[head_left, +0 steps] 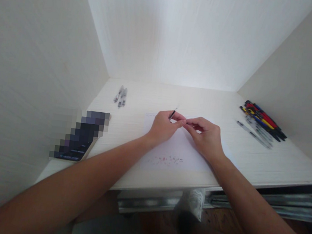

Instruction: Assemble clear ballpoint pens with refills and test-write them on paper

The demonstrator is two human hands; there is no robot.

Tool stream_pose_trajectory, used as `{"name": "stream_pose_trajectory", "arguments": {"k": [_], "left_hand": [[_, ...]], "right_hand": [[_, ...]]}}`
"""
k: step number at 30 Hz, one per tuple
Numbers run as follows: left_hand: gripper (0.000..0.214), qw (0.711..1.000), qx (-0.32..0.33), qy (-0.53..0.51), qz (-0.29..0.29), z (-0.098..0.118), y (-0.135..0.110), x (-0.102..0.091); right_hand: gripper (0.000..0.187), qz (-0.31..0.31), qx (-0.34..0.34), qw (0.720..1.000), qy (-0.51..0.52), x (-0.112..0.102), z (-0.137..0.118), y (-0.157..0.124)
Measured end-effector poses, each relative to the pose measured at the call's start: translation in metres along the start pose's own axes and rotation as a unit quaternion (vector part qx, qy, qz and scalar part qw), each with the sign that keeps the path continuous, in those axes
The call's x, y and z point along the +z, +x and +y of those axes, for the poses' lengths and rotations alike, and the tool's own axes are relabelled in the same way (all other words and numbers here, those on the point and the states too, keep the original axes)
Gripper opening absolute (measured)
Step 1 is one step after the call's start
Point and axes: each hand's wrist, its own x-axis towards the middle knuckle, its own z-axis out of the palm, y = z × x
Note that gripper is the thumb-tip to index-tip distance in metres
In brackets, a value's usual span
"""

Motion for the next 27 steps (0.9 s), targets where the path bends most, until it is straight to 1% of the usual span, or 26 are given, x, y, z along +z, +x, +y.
{"name": "stream_pose_trajectory", "arguments": {"k": [5,10,12,14,16,18,20,22,25,27], "left_hand": [[0.001,1.0,-0.003,-0.003,0.005,-0.001,0.001,0.002],[0.014,0.999,-0.013,0.011,0.049,-0.006,0.002,0.003],[0.017,0.997,-0.025,0.02,0.066,-0.007,0.003,0.003],[0.019,0.995,-0.037,0.031,0.082,-0.007,0.003,0.002],[0.02,0.994,-0.048,0.039,0.095,-0.007,0.003,0.0],[0.018,0.992,-0.055,0.04,0.102,-0.007,0.004,-0.002],[0.017,0.992,-0.061,0.037,0.108,-0.007,0.005,-0.005],[0.023,0.99,-0.067,0.049,0.113,-0.007,0.007,-0.009],[0.037,0.984,-0.073,0.11,0.119,-0.006,0.011,-0.015],[0.041,0.979,-0.064,0.155,0.116,-0.006,0.013,-0.019]], "right_hand": [[0.012,0.008,-0.001,1.0,-0.01,0.001,-0.003,0.001],[0.013,0.042,0.002,0.998,-0.042,-0.003,-0.002,0.004],[0.013,0.057,-0.013,0.996,-0.065,-0.008,-0.001,0.009],[0.013,0.058,-0.035,0.993,-0.092,-0.014,0.001,0.018],[0.013,0.038,-0.061,0.99,-0.122,-0.019,0.005,0.03],[0.012,0.0,-0.08,0.986,-0.148,-0.021,0.009,0.045],[0.012,-0.04,-0.084,0.982,-0.166,-0.02,0.016,0.059],[0.012,-0.08,-0.082,0.979,-0.17,-0.015,0.023,0.07],[0.013,-0.131,-0.09,0.974,-0.16,-0.007,0.033,0.078],[0.015,-0.15,-0.105,0.97,-0.157,-0.001,0.038,0.078]]}}
